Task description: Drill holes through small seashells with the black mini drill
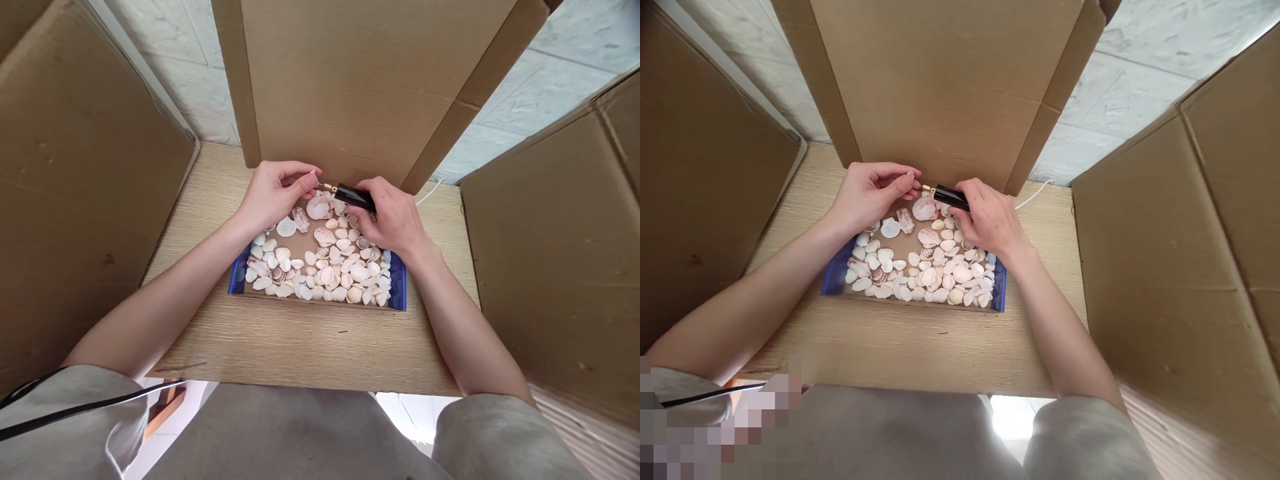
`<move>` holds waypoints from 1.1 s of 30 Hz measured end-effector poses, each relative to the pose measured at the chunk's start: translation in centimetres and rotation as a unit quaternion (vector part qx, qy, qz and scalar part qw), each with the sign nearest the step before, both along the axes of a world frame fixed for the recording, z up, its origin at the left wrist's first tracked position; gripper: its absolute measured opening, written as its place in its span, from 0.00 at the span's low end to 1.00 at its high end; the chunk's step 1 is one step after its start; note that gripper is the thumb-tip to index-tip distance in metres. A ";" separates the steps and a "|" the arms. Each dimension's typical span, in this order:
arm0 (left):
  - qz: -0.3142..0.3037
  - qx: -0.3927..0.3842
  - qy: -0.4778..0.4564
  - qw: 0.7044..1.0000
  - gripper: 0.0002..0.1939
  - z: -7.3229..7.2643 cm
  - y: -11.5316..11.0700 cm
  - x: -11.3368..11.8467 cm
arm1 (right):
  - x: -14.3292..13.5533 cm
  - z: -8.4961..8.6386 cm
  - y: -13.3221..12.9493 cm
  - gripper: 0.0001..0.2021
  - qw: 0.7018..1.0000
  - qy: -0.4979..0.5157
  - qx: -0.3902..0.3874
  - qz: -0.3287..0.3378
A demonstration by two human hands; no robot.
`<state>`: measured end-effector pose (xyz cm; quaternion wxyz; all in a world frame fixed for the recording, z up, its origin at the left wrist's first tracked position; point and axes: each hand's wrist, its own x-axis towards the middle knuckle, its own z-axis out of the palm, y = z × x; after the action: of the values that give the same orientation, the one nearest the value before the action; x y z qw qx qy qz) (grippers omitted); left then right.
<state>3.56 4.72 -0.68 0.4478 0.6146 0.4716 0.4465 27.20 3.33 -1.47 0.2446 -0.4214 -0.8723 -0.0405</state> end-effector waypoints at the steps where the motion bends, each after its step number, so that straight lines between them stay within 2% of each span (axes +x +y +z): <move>1: 0.002 -0.001 0.000 1.000 0.14 0.0 0.0 0.0 | 0.0 -0.1 0.0 0.15 1.000 0.000 0.010 0.006; 8: 0.030 -0.009 -0.017 0.999 0.13 0.6 -0.3 0.2 | 0.1 -0.4 0.1 0.19 1.000 -0.002 0.018 -0.011; 16: -0.001 -0.014 0.003 1.000 0.16 0.6 -0.3 0.2 | 0.2 0.0 0.2 0.14 0.999 0.034 0.032 -0.007; 22: -0.005 -0.016 0.009 1.000 0.17 0.7 -0.4 0.1 | 0.2 -0.2 -0.1 0.16 1.000 0.024 -0.001 -0.002; 28: 0.000 -0.016 0.003 1.000 0.16 0.7 -0.4 0.1 | 0.2 0.0 0.2 0.14 0.999 0.035 0.024 0.012; 33: -0.014 -0.014 -0.006 1.000 0.17 0.4 -0.3 0.0 | 0.3 -0.2 0.0 0.15 0.999 0.032 0.004 0.006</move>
<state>3.61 4.40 -0.32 0.4655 0.6119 0.4665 0.4373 27.46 3.29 -1.71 0.2740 -0.4163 -0.8665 -0.0295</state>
